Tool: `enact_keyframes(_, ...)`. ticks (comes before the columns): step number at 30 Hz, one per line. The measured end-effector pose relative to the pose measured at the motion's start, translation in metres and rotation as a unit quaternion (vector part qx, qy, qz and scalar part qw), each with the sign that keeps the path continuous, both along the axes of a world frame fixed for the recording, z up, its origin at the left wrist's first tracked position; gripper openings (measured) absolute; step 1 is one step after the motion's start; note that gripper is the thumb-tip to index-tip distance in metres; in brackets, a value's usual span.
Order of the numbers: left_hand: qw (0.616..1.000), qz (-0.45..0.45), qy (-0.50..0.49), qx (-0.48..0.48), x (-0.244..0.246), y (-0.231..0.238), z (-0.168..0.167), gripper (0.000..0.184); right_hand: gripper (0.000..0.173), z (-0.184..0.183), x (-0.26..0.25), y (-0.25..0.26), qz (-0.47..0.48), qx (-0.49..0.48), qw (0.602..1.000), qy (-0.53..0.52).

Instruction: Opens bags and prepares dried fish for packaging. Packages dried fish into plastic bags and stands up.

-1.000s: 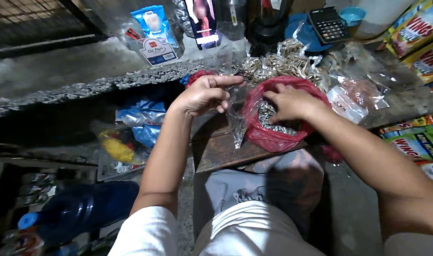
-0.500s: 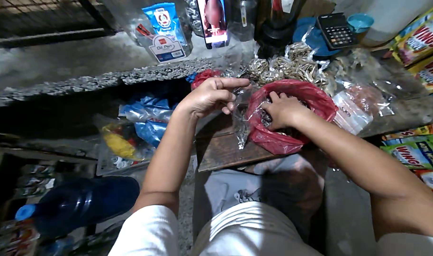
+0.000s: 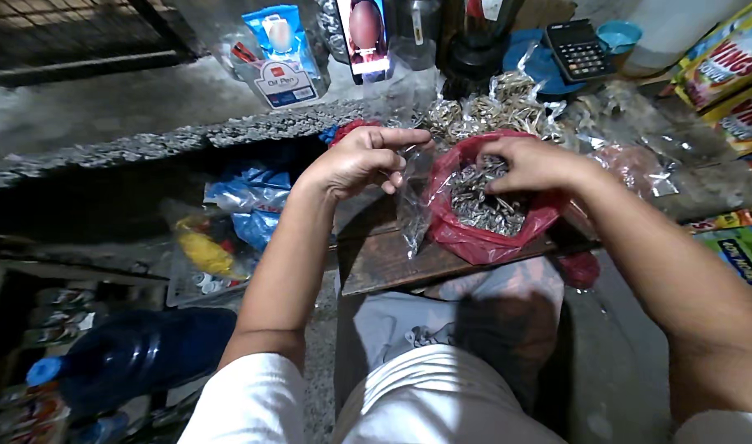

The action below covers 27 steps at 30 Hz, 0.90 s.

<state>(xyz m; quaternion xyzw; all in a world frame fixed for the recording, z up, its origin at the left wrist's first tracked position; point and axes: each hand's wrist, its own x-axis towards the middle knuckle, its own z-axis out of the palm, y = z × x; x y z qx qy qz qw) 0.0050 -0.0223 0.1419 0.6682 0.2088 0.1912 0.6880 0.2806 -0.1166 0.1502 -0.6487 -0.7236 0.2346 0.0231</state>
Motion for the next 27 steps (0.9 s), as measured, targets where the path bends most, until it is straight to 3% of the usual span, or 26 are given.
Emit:
enact_keyframes(2, 1.000, -0.003, 0.006, 0.005, 0.003, -0.001, 0.004, 0.050, 0.049, 0.012, 0.012, -0.006, -0.005, 0.001, 0.995, 0.095)
enact_keyframes(4, 1.000, -0.002, 0.015, 0.011, 0.009, -0.003, 0.006, 0.050, 0.061, 0.015, 0.020, -0.010, -0.014, 0.002, 0.994, 0.112)
enact_keyframes(11, 0.999, -0.022, 0.040, 0.016, 0.030, -0.009, 0.007, 0.048, 0.092, -0.017, 0.000, -0.015, -0.050, -0.051, 0.996, -0.059)
enact_keyframes(15, 0.998, -0.023, 0.050, 0.011, 0.036, -0.014, 0.008, 0.047, 0.078, -0.025, -0.012, -0.018, -0.042, -0.066, 0.990, -0.116)
enact_keyframes(19, 0.997, -0.015, 0.073, 0.010, 0.044, -0.018, 0.011, 0.045, 0.078, -0.022, -0.011, -0.022, -0.052, -0.070, 0.990, -0.113)
enact_keyframes(27, 0.996, -0.036, 0.079, -0.008, 0.064, -0.017, 0.009, 0.042, 0.042, -0.023, -0.003, -0.027, -0.064, 0.001, 0.996, -0.059)
